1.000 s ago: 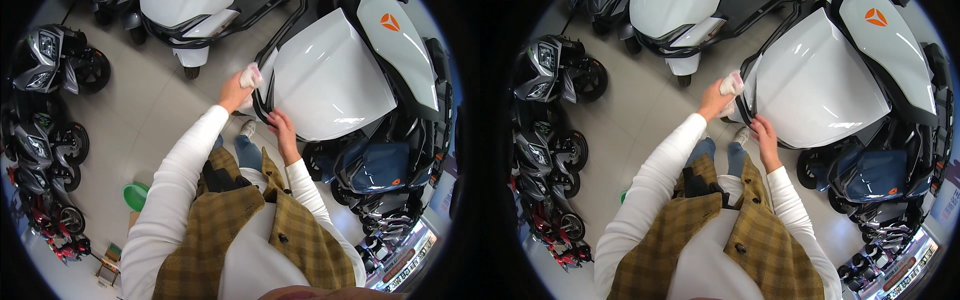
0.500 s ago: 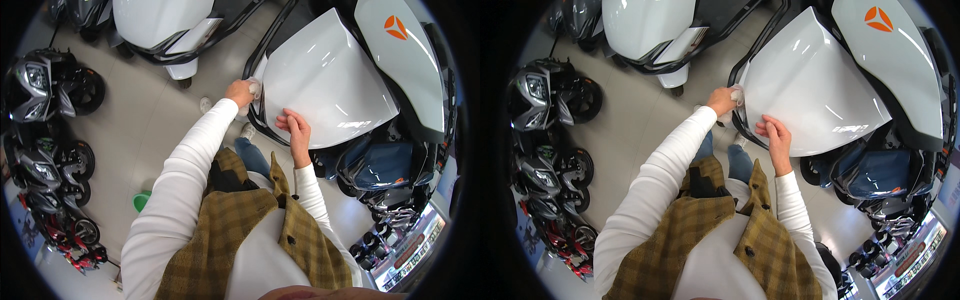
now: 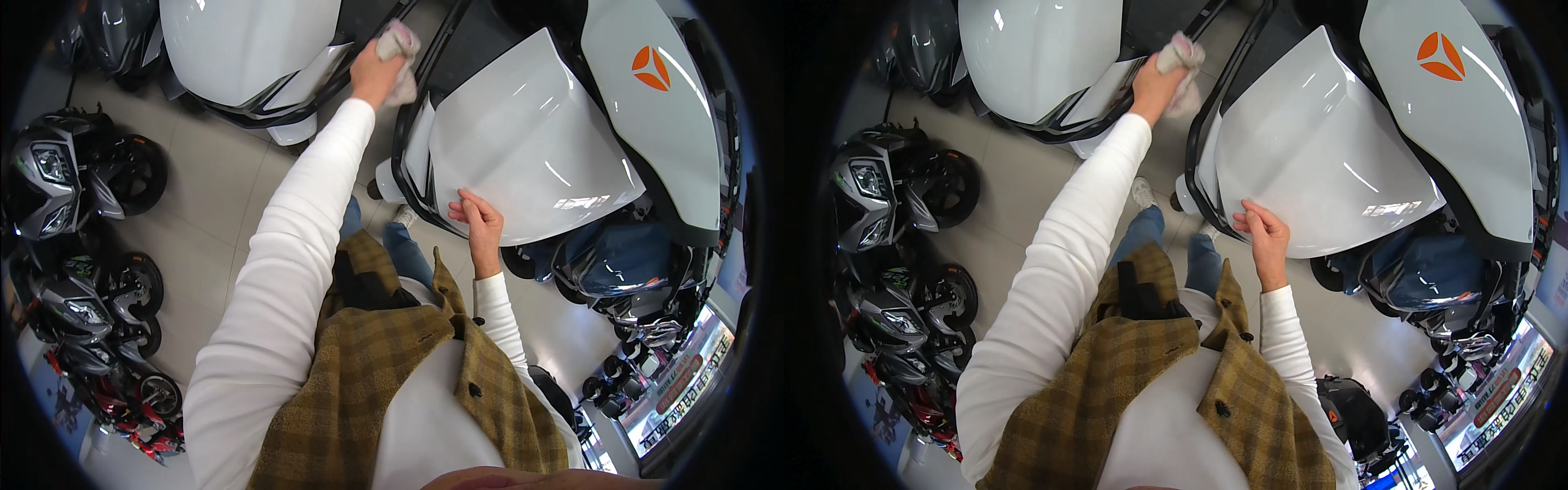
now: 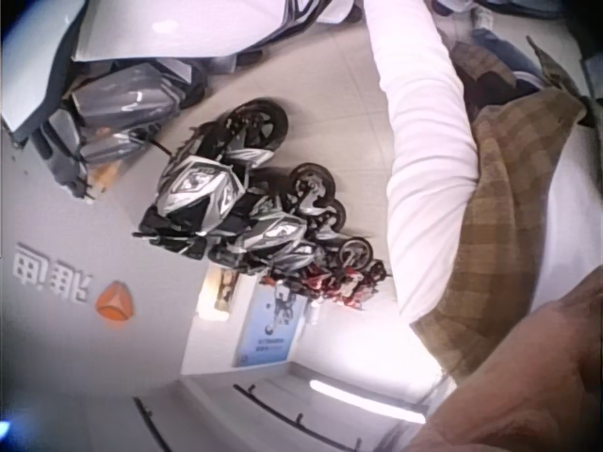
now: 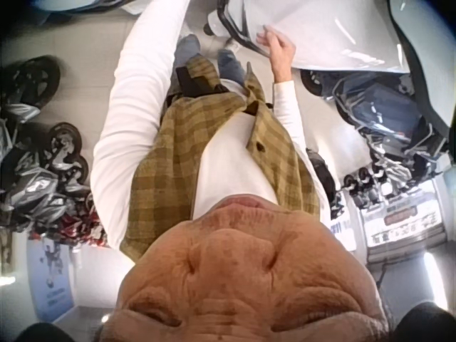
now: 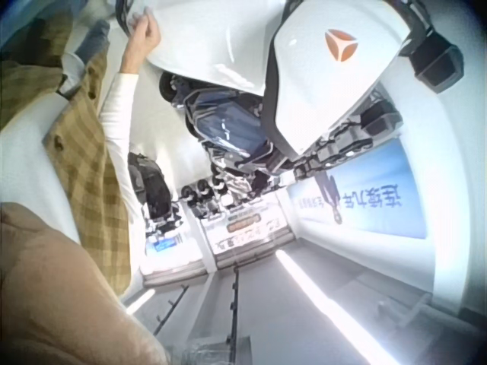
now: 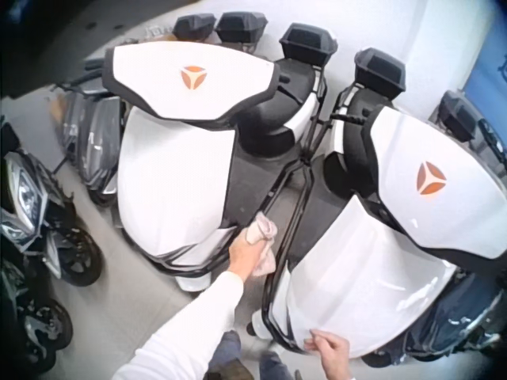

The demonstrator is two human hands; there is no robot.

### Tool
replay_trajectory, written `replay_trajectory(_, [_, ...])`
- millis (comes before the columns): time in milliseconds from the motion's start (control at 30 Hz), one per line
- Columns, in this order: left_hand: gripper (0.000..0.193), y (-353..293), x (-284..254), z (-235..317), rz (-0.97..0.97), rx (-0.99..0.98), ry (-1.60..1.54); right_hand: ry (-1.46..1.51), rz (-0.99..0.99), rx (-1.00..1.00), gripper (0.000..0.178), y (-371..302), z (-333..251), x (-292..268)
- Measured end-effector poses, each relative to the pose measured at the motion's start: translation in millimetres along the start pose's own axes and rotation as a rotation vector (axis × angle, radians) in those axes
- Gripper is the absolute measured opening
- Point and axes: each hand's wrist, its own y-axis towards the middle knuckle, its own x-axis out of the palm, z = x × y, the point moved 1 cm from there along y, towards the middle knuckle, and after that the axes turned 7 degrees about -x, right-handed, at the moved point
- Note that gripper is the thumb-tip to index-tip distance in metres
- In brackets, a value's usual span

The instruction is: The person wipes the front fairings and handlebars of two scooters using a cloth. They first clean a blue scooter, then move to a white scooter, wiping the body panels and handlebars in a showroom setting.

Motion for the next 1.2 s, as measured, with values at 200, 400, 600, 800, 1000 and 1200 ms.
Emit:
replay_trajectory(200, [0.058, -107.4, 20.9, -63.8, -0.478, -0.047, 0.330, -0.005, -0.062, -0.025, 0.026, 0.1, 12.0, -5.1])
replay_trajectory(400, [0.072, -108.6, 45.3, -49.1, -0.266, -0.229, 0.023, -0.111, -0.277, -0.064, 0.051, 0.9, 10.2, 19.8])
replay_trajectory(600, [0.057, -55.6, 28.8, 18.6, -0.313, 0.021, -0.167, -0.162, -0.200, -0.264, 0.074, 9.6, -32.7, 35.8])
replay_trajectory(800, [0.051, -83.9, 35.3, -21.4, -0.356, -0.032, -0.084, -0.036, -0.200, -0.272, 0.071, 20.1, -45.1, 32.3])
replay_trajectory(1000, [0.064, -191.6, 21.6, -114.8, -0.539, -0.157, 0.156, -0.186, -0.222, -0.341, 0.066, 10.9, -39.1, 26.1])
replay_trajectory(1200, [0.061, -184.9, 18.5, -48.7, -0.226, -0.214, -0.274, -0.290, -0.156, -0.482, 0.063, -2.4, -56.6, 6.4])
